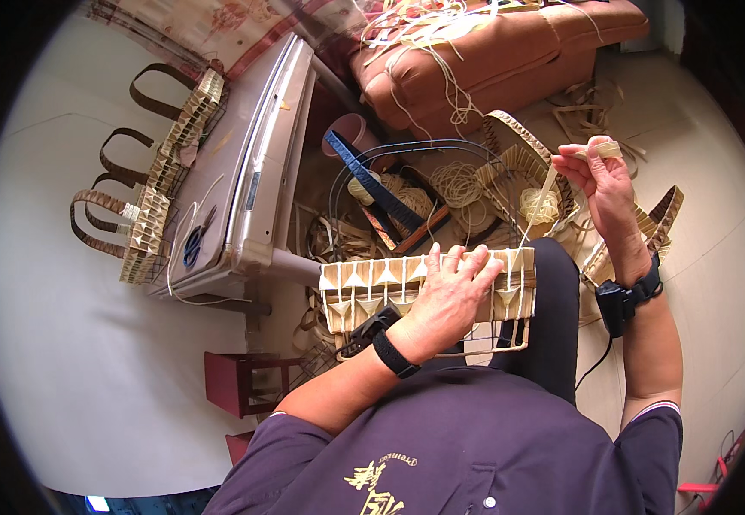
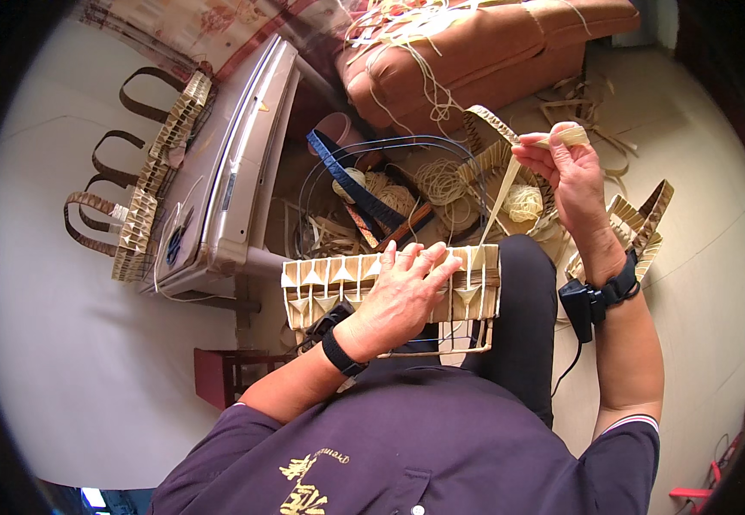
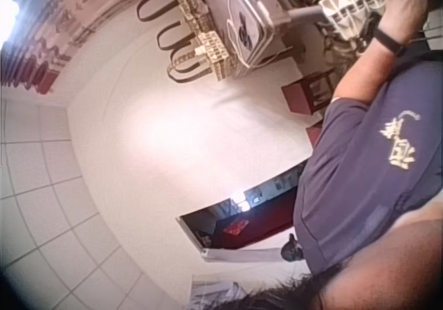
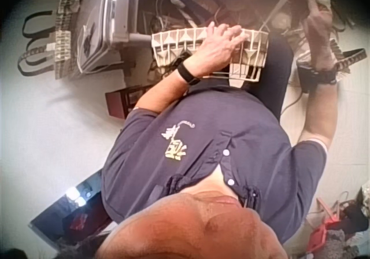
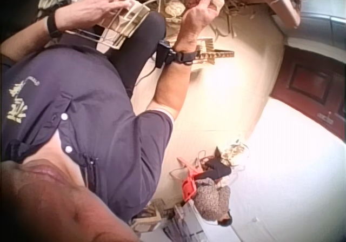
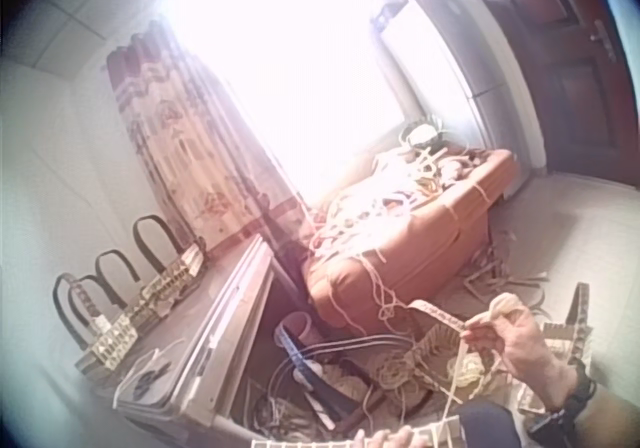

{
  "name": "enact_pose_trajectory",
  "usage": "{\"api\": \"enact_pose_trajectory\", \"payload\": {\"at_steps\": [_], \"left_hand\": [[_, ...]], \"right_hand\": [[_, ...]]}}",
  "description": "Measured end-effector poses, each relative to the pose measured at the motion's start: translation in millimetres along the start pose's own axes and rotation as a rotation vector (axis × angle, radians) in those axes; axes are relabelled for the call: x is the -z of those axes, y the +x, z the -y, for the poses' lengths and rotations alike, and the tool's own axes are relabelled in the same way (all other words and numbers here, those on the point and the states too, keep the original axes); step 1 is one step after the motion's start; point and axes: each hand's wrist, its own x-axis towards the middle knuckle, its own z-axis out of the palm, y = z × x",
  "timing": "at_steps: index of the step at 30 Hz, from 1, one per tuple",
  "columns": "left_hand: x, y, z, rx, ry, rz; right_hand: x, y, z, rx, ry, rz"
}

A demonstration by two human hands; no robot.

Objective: The person weaves strips of material into a basket frame, tucking the ends through the existing structure and pulling them tight by hand.

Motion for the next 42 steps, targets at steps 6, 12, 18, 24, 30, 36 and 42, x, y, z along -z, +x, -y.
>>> {"api": "enact_pose_trajectory", "payload": {"at_steps": [6,12,18,24,30,36,42], "left_hand": [[7.3,2.4,0.6,0.023,-0.163,-0.042],[17.3,-5.0,12.3,0.089,-0.395,-0.074],[13.9,-3.5,9.6,0.083,-0.338,-0.072],[5.4,-3.6,7.3,0.076,-0.313,-0.072],[8.8,-0.5,5.6,0.034,-0.268,-0.128],[10.4,-0.5,0.1,0.066,-0.279,-0.064],[13.5,0.4,-1.6,0.077,-0.252,-0.049]], "right_hand": [[0.0,0.9,11.8,0.017,-0.366,-0.317],[-41.2,-66.0,21.8,0.716,-1.145,-0.142],[-68.0,-89.8,-8.2,0.597,-1.261,0.627],[-73.0,-78.5,-31.7,0.534,-1.321,0.832],[-74.8,-91.7,-44.0,0.520,-1.248,0.597],[-58.0,-129.5,-18.5,0.450,-1.214,0.508],[-54.0,-146.3,-17.7,0.160,-1.093,0.509]]}}
